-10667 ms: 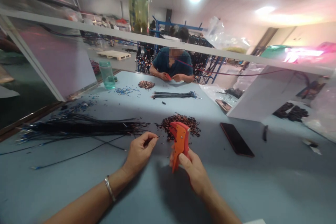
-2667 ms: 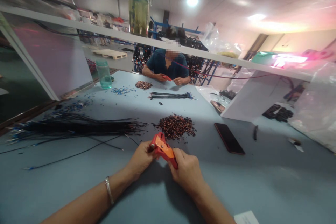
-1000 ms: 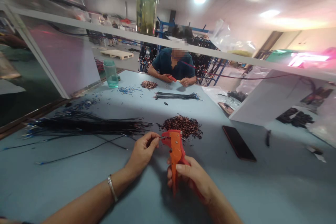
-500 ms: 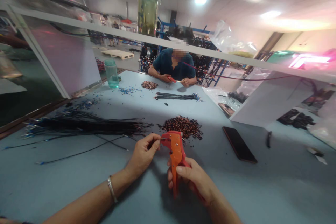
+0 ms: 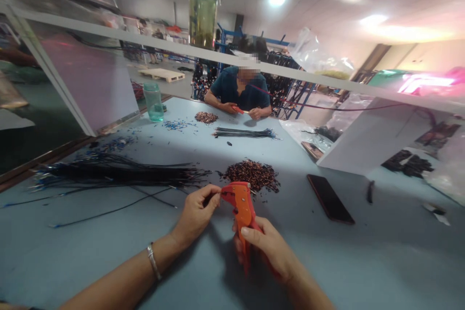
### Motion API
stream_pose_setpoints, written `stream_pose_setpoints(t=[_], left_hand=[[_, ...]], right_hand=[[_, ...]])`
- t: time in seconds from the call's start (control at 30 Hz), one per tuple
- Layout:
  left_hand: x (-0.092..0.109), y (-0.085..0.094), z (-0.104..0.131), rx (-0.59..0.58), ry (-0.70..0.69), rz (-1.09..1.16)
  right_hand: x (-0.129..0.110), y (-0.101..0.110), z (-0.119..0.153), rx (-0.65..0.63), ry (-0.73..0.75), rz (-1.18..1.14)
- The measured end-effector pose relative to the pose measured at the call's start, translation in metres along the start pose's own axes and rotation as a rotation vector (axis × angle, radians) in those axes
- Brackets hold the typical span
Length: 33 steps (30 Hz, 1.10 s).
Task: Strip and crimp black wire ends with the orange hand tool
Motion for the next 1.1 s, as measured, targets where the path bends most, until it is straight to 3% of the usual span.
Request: stream_pose_setpoints(t=[0.57,0.8,1.1], left_hand=[[0.001,0.000,-0.001,0.001,0.078,0.121],[0.002,0.001,-0.001,0.001,0.077,0.094],[-0.014,-0.001,-0.004,0.077,0.146,0.079]], right_hand=[[0.005,-0.001,0.000,0.003,0.093,0.145],[0.005,0.000,-0.002,0.090,0.121,0.187],[-0.006,-0.001,0.003,0.139,0.187,0.007]])
Point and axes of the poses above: each hand's wrist, its own z-axis away from the middle knuckle, its own y-axis out of the back of the hand, x = y × z, the point moved 4 cm from there along -z, towards the middle knuckle, and after that the axes turned 12 degrees about -z, right-handed, at the moved point
